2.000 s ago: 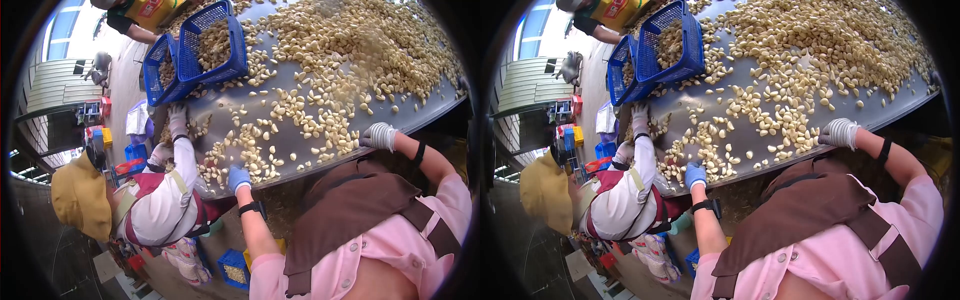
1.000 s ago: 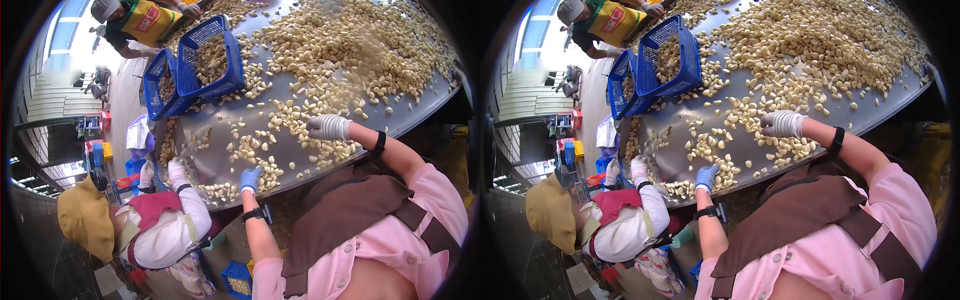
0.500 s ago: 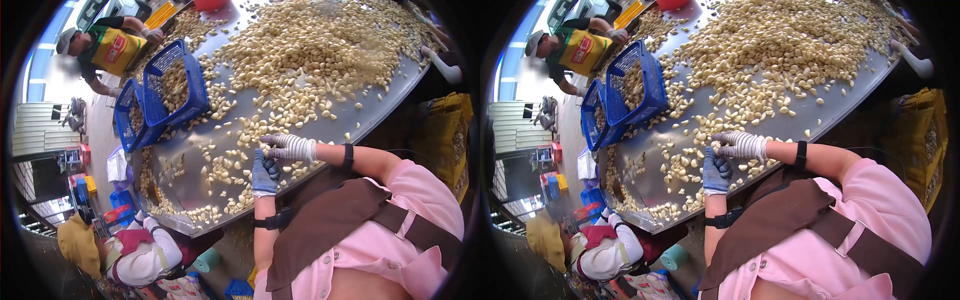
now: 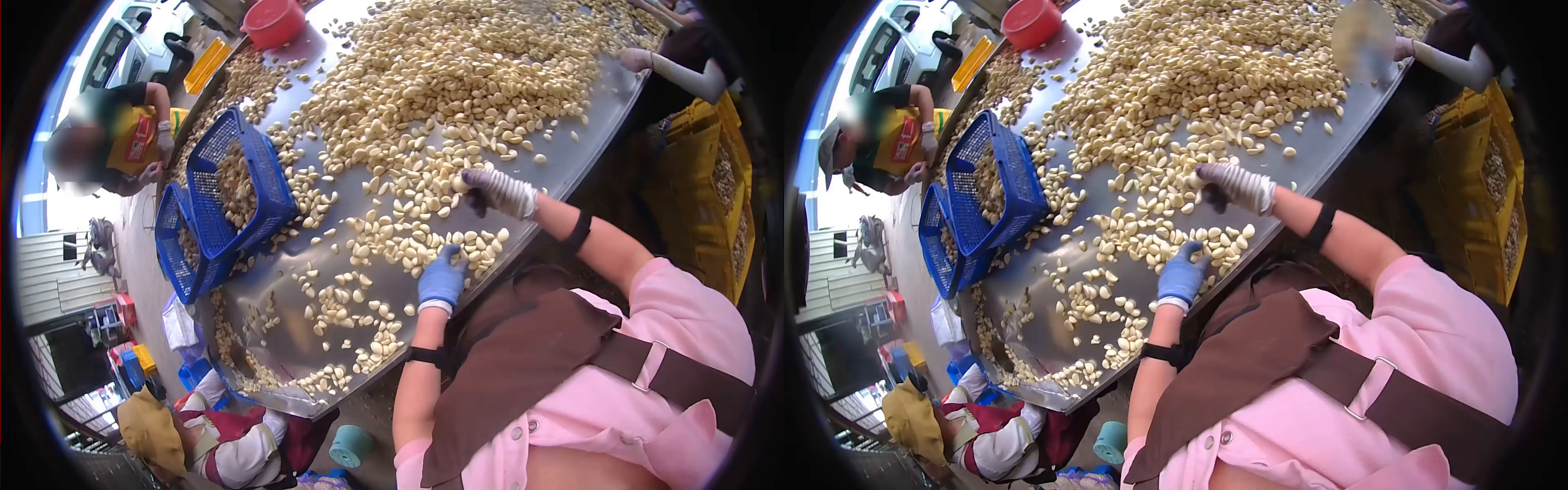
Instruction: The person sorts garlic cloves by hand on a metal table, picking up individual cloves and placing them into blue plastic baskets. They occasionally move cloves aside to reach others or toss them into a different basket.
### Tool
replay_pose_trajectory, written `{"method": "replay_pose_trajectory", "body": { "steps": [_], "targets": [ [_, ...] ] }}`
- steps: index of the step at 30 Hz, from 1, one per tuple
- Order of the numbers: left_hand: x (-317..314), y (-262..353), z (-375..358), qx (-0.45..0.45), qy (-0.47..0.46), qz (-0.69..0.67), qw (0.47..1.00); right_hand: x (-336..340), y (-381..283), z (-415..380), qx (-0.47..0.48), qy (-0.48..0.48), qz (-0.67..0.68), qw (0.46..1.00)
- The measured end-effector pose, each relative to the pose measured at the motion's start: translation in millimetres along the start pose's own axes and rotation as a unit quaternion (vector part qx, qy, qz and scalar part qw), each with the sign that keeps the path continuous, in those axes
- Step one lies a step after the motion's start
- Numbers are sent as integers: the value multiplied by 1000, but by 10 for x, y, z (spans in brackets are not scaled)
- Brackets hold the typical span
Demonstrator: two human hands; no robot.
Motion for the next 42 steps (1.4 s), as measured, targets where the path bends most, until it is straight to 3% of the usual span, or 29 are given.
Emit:
{"method": "replay_pose_trajectory", "body": {
  "steps": [2, 4, 5, 6, 8, 10, 12, 15, 16, 18, 20, 24, 26, 27, 28, 30, 31, 32, 33, 34, 36, 42],
  "targets": [
    [5, -438, 78, 10, 54, -29, 998, 236, -117, -196, -10, 13, -82, 997],
    [250, -753, -43, 5, 208, -112, 972, 350, -118, -392, 4, 59, -40, 997],
    [340, -1070, -34, 37, 223, -160, 961, 412, -79, -460, 5, 64, -39, 997],
    [483, -1193, -93, 162, 209, -252, 931, 476, -35, -504, 35, 78, -5, 996],
    [612, -1199, -109, 158, 214, -237, 934, 541, -5, -535, 66, 87, 29, 994],
    [625, -794, -24, 48, 251, -85, 963, 538, 42, -549, 23, 86, -57, 994],
    [591, -189, 43, 37, 163, -21, 986, 444, 51, -550, 2, 81, -71, 994],
    [552, -116, 303, 94, 98, 37, 990, 433, 104, -549, -88, 37, -148, 984],
    [507, -381, 395, 67, 173, 20, 982, 446, 106, -584, -87, 37, -150, 984],
    [435, -1069, 460, 16, 192, -254, 948, 335, 51, -674, -70, 6, -24, 997],
    [577, -1420, 103, 38, 206, -238, 949, 480, 144, -622, -41, -23, 0, 999],
    [452, -2346, -538, 145, 289, -144, 935, 387, -19, -704, -8, 19, -108, 994],
    [394, -2344, -911, 258, 276, -139, 916, 280, -86, -753, -121, 47, -266, 955],
    [294, -2405, -1016, 233, 271, -203, 912, 288, -7, -701, -129, 34, -376, 917],
    [191, -2440, -1105, 237, 279, -70, 928, 260, 66, -681, -112, -3, -418, 902],
    [223, -2096, -1195, 228, 287, -82, 927, 223, 210, -602, -21, -87, -608, 789],
    [232, -1969, -1194, 221, 304, -101, 921, 57, 158, -632, 22, -79, -671, 737],
    [221, -1883, -1173, 213, 322, -120, 915, -111, 94, -665, -6, -51, -688, 724],
    [222, -1797, -1151, 203, 352, -110, 907, -275, 0, -704, -54, -42, -651, 756],
    [218, -1732, -1164, 250, 343, -81, 902, -386, -52, -711, -103, -33, -611, 784],
    [178, -1791, -1165, 210, 396, -164, 879, -423, -28, -668, -95, -59, -614, 781],
    [333, -2061, -1025, 212, 407, -192, 868, -440, 184, -477, -60, -123, -651, 746]
  ]
}}
Point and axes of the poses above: each hand's wrist, its own z-axis towards the middle knuckle, its own x-axis out of the back of the hand, y = z × x, the point moved 2 cm from there along z, towards the middle knuckle, and after that the axes turned 4 degrees about -y, right-handed, at the moved point
